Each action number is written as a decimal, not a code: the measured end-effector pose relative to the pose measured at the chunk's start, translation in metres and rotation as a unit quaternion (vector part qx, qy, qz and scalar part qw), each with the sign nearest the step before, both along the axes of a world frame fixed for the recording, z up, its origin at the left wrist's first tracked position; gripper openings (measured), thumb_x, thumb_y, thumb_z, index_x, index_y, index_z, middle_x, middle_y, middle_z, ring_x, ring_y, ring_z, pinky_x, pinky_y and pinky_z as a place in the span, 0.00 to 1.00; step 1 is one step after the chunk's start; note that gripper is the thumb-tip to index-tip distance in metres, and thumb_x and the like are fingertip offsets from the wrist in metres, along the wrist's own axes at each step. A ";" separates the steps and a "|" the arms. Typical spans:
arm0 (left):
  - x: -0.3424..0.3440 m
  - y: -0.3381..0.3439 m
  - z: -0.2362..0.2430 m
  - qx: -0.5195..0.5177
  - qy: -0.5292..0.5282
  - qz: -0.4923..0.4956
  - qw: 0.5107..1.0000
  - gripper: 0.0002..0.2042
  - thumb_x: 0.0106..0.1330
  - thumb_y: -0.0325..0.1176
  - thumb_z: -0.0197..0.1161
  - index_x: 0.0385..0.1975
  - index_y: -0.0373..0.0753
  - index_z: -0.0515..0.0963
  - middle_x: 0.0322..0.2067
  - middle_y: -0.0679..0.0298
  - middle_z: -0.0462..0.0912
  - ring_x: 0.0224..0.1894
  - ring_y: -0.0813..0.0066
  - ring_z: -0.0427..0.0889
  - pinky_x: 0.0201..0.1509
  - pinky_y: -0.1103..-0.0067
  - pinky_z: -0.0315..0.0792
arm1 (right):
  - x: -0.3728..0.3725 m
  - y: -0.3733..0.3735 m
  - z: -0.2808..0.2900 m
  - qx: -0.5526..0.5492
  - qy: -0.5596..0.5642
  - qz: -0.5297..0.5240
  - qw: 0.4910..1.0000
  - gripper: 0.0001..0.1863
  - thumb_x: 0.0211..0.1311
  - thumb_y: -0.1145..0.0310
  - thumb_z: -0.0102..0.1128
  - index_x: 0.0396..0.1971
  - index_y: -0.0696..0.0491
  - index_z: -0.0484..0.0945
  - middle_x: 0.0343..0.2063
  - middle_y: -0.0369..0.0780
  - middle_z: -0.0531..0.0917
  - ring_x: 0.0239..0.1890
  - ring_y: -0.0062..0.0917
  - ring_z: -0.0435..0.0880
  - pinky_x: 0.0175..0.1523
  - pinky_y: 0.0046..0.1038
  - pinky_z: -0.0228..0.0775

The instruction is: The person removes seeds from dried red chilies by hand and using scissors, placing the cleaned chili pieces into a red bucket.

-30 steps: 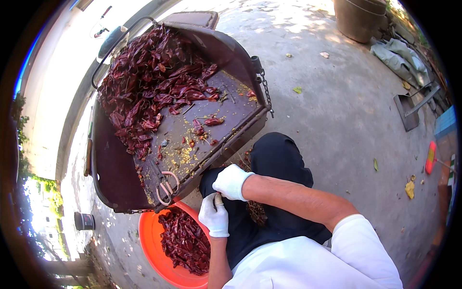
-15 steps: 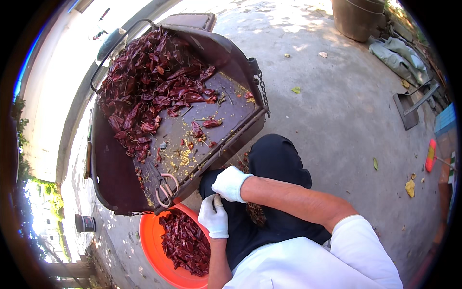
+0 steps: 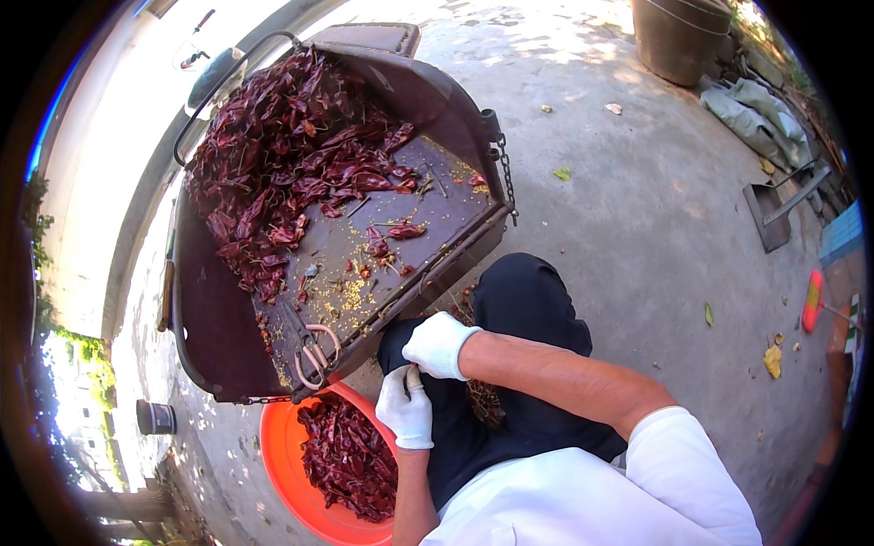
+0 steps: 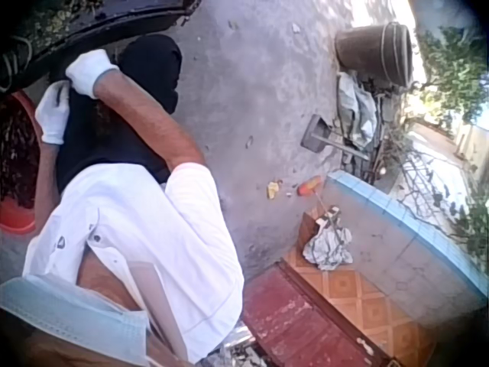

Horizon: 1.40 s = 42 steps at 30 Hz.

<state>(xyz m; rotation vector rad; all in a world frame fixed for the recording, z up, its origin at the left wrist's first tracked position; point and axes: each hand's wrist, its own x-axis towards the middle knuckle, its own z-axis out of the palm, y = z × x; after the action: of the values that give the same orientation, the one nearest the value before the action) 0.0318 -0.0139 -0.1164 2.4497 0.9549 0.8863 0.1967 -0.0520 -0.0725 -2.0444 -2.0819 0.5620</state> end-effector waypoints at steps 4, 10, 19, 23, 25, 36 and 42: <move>0.000 0.002 -0.003 0.014 -0.007 0.001 1.000 0.04 0.65 0.32 0.65 0.30 0.39 0.81 0.29 0.60 0.84 0.30 0.60 0.83 0.34 0.69 0.76 | 0.000 0.000 0.000 0.007 0.002 0.000 1.000 0.09 0.55 0.63 0.62 0.31 0.49 0.86 0.28 0.43 0.87 0.34 0.37 0.88 0.36 0.39 0.79; -0.001 0.001 -0.001 -0.002 0.002 -0.001 1.000 0.05 0.65 0.31 0.64 0.32 0.38 0.81 0.30 0.58 0.84 0.31 0.58 0.84 0.36 0.70 0.77 | 0.000 -0.001 0.001 0.012 0.002 0.000 1.000 0.09 0.55 0.63 0.63 0.31 0.49 0.86 0.28 0.43 0.87 0.34 0.37 0.88 0.36 0.39 0.79; 0.000 0.001 -0.001 -0.001 0.000 0.000 1.000 0.05 0.65 0.31 0.64 0.31 0.37 0.81 0.30 0.58 0.84 0.31 0.59 0.84 0.36 0.70 0.77 | 0.000 0.000 0.000 0.009 0.001 0.001 1.000 0.08 0.55 0.63 0.62 0.31 0.50 0.86 0.28 0.42 0.87 0.34 0.37 0.88 0.36 0.39 0.79; -0.001 0.001 -0.002 -0.003 0.003 0.002 1.000 0.05 0.65 0.31 0.64 0.31 0.37 0.81 0.30 0.58 0.84 0.31 0.59 0.84 0.36 0.70 0.77 | 0.000 0.000 -0.002 0.015 0.003 -0.002 1.000 0.08 0.55 0.64 0.62 0.31 0.49 0.86 0.28 0.42 0.87 0.33 0.37 0.88 0.36 0.39 0.79; 0.000 0.002 -0.003 0.015 -0.008 0.001 1.000 0.04 0.65 0.32 0.65 0.30 0.39 0.81 0.28 0.60 0.84 0.29 0.60 0.83 0.33 0.70 0.76 | -0.001 0.000 -0.002 0.014 0.004 -0.001 1.000 0.08 0.55 0.64 0.62 0.31 0.49 0.86 0.27 0.42 0.87 0.33 0.37 0.88 0.36 0.39 0.79; 0.000 0.001 0.001 -0.003 0.005 0.002 1.000 0.05 0.65 0.32 0.64 0.32 0.38 0.81 0.30 0.57 0.84 0.31 0.58 0.84 0.36 0.69 0.76 | 0.000 0.000 0.000 0.010 0.003 -0.001 1.000 0.08 0.55 0.64 0.62 0.31 0.49 0.86 0.27 0.42 0.87 0.33 0.37 0.88 0.36 0.39 0.79; 0.000 0.001 -0.001 -0.002 0.001 0.001 1.000 0.04 0.65 0.31 0.64 0.31 0.38 0.81 0.29 0.58 0.84 0.30 0.58 0.84 0.35 0.69 0.76 | 0.000 0.000 0.002 0.003 0.001 -0.001 1.000 0.08 0.55 0.64 0.62 0.31 0.49 0.86 0.28 0.42 0.87 0.34 0.37 0.88 0.36 0.39 0.79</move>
<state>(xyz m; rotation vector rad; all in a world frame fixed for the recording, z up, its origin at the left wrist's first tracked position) 0.0314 -0.0127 -0.1173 2.4471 0.9596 0.8833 0.1965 -0.0518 -0.0707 -2.0426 -2.0779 0.5559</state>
